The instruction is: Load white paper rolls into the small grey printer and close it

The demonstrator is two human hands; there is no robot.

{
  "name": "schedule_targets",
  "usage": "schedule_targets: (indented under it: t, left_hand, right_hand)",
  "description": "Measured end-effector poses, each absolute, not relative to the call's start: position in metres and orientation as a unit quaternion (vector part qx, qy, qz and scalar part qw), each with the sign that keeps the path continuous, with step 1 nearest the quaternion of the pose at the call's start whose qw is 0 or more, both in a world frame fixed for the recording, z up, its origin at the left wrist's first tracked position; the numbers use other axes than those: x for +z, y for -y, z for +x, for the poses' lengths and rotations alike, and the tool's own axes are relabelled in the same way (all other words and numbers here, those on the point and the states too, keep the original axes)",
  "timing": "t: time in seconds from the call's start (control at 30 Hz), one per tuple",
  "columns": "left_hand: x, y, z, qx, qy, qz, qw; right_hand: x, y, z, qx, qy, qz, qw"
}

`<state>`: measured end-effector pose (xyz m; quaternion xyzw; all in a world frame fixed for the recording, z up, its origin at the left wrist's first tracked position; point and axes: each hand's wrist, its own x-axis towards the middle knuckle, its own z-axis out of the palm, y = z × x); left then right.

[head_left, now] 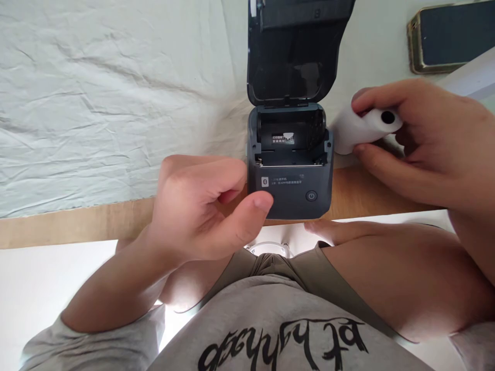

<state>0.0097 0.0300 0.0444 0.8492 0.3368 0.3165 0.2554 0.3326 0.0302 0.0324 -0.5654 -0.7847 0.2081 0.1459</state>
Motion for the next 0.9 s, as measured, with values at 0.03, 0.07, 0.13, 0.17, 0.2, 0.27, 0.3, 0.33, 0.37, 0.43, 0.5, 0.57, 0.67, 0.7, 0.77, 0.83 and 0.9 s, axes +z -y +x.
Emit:
schedule_targets:
  t: [0.03, 0.07, 0.13, 0.17, 0.2, 0.27, 0.3, 0.33, 0.37, 0.43, 0.5, 0.57, 0.67, 0.7, 0.77, 0.83, 0.9]
  left_hand:
    - [0.0435, -0.0286, 0.0104, 0.314, -0.347, 0.846, 0.256]
    - [0.0428, -0.0277, 0.0111, 0.309, -0.355, 0.844, 0.259]
    - [0.0418, -0.0270, 0.0119, 0.324, -0.343, 0.841, 0.264]
    - [0.0414, -0.0272, 0.0122, 0.338, -0.332, 0.839, 0.266]
    - [0.0411, -0.0276, 0.0125, 0.352, -0.320, 0.838, 0.267]
    - [0.0406, -0.0282, 0.0127, 0.354, -0.322, 0.838, 0.261]
    - [0.0404, -0.0283, 0.0127, 0.347, -0.328, 0.840, 0.258]
    - [0.0402, -0.0283, 0.0127, 0.341, -0.333, 0.841, 0.256]
    - [0.0401, -0.0281, 0.0127, 0.338, -0.333, 0.843, 0.255]
    - [0.0400, -0.0277, 0.0127, 0.338, -0.332, 0.842, 0.258]
    - [0.0399, -0.0276, 0.0128, 0.340, -0.335, 0.839, 0.262]
    - [0.0397, -0.0278, 0.0129, 0.348, -0.326, 0.838, 0.266]
    - [0.0396, -0.0280, 0.0128, 0.341, -0.324, 0.842, 0.265]
    - [0.0397, -0.0282, 0.0127, 0.339, -0.323, 0.843, 0.264]
    - [0.0403, -0.0292, 0.0120, 0.336, -0.334, 0.841, 0.261]
    - [0.0414, -0.0321, 0.0109, 0.337, -0.325, 0.844, 0.262]
    - [0.0427, -0.0364, 0.0095, 0.334, -0.298, 0.852, 0.270]
  right_hand:
    - [0.0321, -0.0300, 0.3327, 0.192, 0.800, -0.548, 0.154]
    - [0.0320, -0.0295, 0.3327, 0.170, 0.809, -0.539, 0.164]
    - [0.0315, -0.0279, 0.3326, 0.146, 0.804, -0.551, 0.169]
    - [0.0310, -0.0271, 0.3325, 0.148, 0.795, -0.564, 0.170]
    - [0.0303, -0.0264, 0.3324, 0.165, 0.788, -0.569, 0.166]
    - [0.0284, -0.0257, 0.3320, 0.204, 0.790, -0.556, 0.159]
    - [0.0276, -0.0256, 0.3315, 0.209, 0.800, -0.539, 0.161]
    - [0.0270, -0.0257, 0.3308, 0.203, 0.811, -0.524, 0.165]
    - [0.0267, -0.0258, 0.3301, 0.191, 0.818, -0.515, 0.169]
    - [0.0270, -0.0258, 0.3288, 0.157, 0.818, -0.523, 0.183]
    - [0.0275, -0.0257, 0.3282, 0.151, 0.799, -0.550, 0.192]
    - [0.0275, -0.0263, 0.3282, 0.175, 0.786, -0.563, 0.187]
    - [0.0257, -0.0285, 0.3283, 0.197, 0.784, -0.564, 0.169]
    - [0.0248, -0.0290, 0.3282, 0.195, 0.784, -0.566, 0.164]
    - [0.0238, -0.0288, 0.3282, 0.189, 0.779, -0.571, 0.178]
    - [0.0245, -0.0275, 0.3279, 0.199, 0.769, -0.576, 0.192]
    - [0.0274, -0.0269, 0.3266, 0.219, 0.767, -0.577, 0.176]
